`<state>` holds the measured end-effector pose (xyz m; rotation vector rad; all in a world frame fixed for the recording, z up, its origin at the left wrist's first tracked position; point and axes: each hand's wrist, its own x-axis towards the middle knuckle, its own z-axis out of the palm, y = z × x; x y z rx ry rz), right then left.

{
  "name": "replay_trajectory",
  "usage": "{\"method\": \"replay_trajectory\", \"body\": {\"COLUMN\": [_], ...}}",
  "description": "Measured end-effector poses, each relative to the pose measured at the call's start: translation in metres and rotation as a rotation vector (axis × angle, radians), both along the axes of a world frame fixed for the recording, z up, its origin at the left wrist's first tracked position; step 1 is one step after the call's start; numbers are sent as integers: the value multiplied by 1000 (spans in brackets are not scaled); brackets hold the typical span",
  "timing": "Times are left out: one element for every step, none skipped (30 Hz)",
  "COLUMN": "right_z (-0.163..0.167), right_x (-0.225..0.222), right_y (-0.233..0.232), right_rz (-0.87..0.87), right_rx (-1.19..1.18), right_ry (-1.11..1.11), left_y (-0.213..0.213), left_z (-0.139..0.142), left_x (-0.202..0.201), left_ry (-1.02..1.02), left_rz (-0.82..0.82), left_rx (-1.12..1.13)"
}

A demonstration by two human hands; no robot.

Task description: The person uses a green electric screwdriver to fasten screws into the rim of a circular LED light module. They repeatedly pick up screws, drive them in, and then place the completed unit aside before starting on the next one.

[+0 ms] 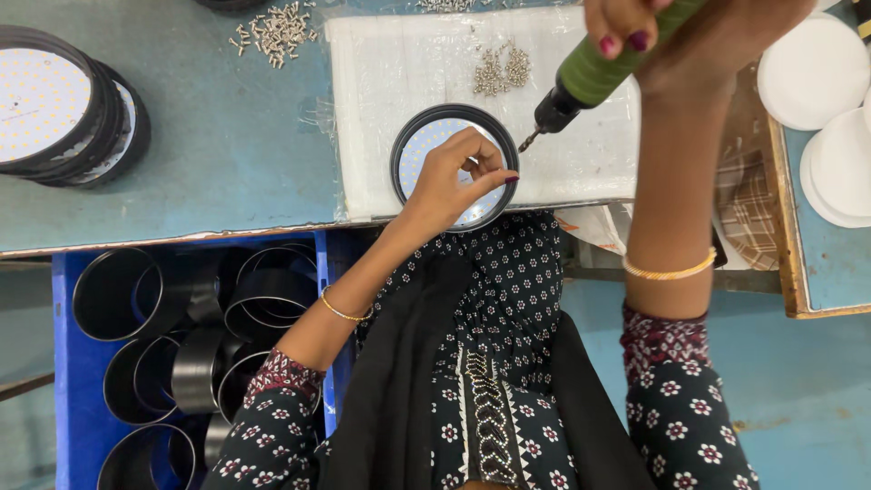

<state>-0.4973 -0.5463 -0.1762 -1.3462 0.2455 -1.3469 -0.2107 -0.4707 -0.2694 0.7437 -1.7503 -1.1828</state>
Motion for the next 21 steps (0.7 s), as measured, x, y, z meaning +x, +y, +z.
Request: {"method": "replay_trajectory", "body": {"right_z": [-1, -3, -4, -4, -3, -3, -1, 0, 2, 4, 6, 7, 8, 9, 10, 10, 10, 10, 10, 9, 8], "right_x": [10, 20, 29, 36, 42, 49, 53, 57, 60, 63, 65, 67, 67, 68, 68, 68, 68, 68, 67, 67, 67], "right_y": [7, 15, 21, 26, 31, 35, 38, 40, 42, 43, 45, 46, 49, 51, 54, 54, 55, 55, 54, 54, 53], "right_rz": [-16, -31, -162, -209, -256, -218, -198, -177, -175, -182, -189, -204, -211, -219, -217, -213, -209, -205, -206, -207, -213], "right_rx": [25, 51, -26, -32, -37, 22, 40, 57, 33, 14, -5, -20, -14, -8, 18, 32, 46, 46, 35, 25, 3], "right_ry": [12, 24, 147, 147, 148, 28, -21, -70, -44, -31, -19, -21, -31, -41, -58, -69, -81, -85, -68, -50, -12], "left_y": [1, 2, 3, 4, 5, 5, 6, 5, 5, 4, 4, 3, 3, 3, 2, 3, 3, 2, 2, 2, 1], "left_z": [1, 1, 2, 2, 2, 2, 2, 2, 3, 3, 3, 4, 5, 6, 7, 9, 10, 11, 13, 14, 14], "left_x": [0, 0, 1, 1, 1, 1, 2, 2, 2, 2, 3, 3, 4, 6, 7, 7, 8, 8, 8, 8, 8], "left_ry": [8, 16, 24, 23, 22, 21, 10, -1, -12, -8, -4, -1, 5, 11, 17, 11, 5, -1, -17, -32, -48], "left_rz": [-6, -10, -15, -14, -13, -12, -2, 8, 17, 33, 50, 67, 64, 61, 57, 56, 55, 53, 51, 48, 45], "left_rx": [-10, -21, -31, -38, -46, -53, -45, -39, -32, -28, -24, -19, -35, -50, -65, -73, -82, -92, -63, -34, -5]}}
